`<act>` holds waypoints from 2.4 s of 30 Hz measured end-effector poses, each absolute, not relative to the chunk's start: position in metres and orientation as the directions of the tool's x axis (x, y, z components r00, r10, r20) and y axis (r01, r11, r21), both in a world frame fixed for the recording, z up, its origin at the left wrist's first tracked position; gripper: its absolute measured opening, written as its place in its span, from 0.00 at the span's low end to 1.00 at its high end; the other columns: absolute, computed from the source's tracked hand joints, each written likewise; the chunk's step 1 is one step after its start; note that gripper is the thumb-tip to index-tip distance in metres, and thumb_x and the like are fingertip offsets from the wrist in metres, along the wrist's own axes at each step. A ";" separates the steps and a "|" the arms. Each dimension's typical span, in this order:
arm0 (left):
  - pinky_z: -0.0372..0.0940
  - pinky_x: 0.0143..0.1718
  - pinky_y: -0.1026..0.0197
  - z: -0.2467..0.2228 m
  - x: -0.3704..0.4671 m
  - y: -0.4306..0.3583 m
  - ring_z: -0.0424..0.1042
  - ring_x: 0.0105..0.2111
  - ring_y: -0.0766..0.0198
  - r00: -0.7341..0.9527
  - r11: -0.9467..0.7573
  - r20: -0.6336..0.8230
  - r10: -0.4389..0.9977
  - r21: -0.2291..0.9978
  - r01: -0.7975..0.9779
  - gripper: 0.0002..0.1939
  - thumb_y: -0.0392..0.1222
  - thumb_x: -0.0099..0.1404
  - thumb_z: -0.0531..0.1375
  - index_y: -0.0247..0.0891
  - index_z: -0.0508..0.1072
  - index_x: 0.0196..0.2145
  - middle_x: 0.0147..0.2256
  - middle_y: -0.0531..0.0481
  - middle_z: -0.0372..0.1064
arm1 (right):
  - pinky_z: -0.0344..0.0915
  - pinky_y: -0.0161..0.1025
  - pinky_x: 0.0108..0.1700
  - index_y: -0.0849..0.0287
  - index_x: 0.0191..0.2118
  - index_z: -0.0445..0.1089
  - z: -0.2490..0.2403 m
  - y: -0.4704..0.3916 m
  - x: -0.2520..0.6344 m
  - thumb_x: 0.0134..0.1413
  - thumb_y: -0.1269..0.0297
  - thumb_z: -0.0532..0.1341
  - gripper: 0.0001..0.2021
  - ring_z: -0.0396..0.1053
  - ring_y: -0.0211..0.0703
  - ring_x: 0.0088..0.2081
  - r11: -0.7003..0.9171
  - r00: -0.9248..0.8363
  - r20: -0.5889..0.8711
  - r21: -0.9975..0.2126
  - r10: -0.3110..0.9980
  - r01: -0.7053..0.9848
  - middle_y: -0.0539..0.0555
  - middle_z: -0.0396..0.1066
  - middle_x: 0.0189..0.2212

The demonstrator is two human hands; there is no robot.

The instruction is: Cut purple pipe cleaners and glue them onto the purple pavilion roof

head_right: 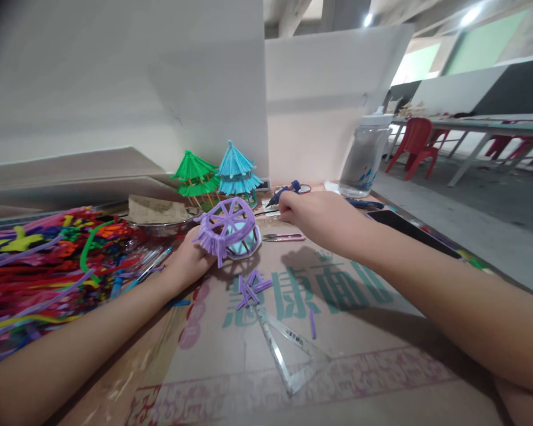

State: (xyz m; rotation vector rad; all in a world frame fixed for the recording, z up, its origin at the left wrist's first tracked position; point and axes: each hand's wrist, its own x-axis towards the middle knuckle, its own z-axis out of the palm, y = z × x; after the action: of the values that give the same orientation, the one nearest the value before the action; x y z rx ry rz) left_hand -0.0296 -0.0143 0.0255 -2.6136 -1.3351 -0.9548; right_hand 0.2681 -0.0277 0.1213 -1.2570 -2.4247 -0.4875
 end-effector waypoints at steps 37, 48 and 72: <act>0.68 0.42 0.54 0.026 -0.028 -0.016 0.75 0.41 0.51 0.228 -0.395 0.375 0.899 0.466 0.792 0.17 0.47 0.64 0.62 0.36 0.72 0.48 0.44 0.41 0.77 | 0.53 0.37 0.31 0.54 0.31 0.69 0.128 -0.040 0.261 0.59 0.53 0.63 0.11 0.68 0.43 0.30 0.542 -0.510 0.351 0.010 0.785 0.841 0.50 0.73 0.27; 0.59 0.30 0.62 0.020 -0.028 -0.016 0.70 0.29 0.61 0.280 -0.438 0.359 0.890 0.511 0.740 0.10 0.46 0.64 0.63 0.37 0.72 0.30 0.29 0.51 0.72 | 0.53 0.36 0.31 0.56 0.34 0.72 0.045 -0.005 0.244 0.63 0.54 0.59 0.12 0.69 0.43 0.31 0.567 -0.514 0.280 -0.153 0.810 0.810 0.53 0.76 0.30; 0.65 0.57 0.50 0.021 -0.027 -0.015 0.71 0.54 0.48 0.299 -0.514 0.466 0.833 0.449 0.731 0.25 0.54 0.64 0.61 0.36 0.72 0.53 0.51 0.40 0.73 | 0.60 0.38 0.37 0.61 0.37 0.73 0.038 -0.002 0.244 0.67 0.57 0.54 0.15 0.69 0.44 0.35 0.729 -0.659 0.345 -0.124 0.668 0.673 0.57 0.74 0.33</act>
State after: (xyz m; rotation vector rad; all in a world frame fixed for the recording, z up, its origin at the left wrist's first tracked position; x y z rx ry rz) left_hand -0.0273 -0.0151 0.0206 -2.6506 -1.6089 -1.1105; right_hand 0.2442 -0.0023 0.0380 -1.0366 -2.5650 -0.0209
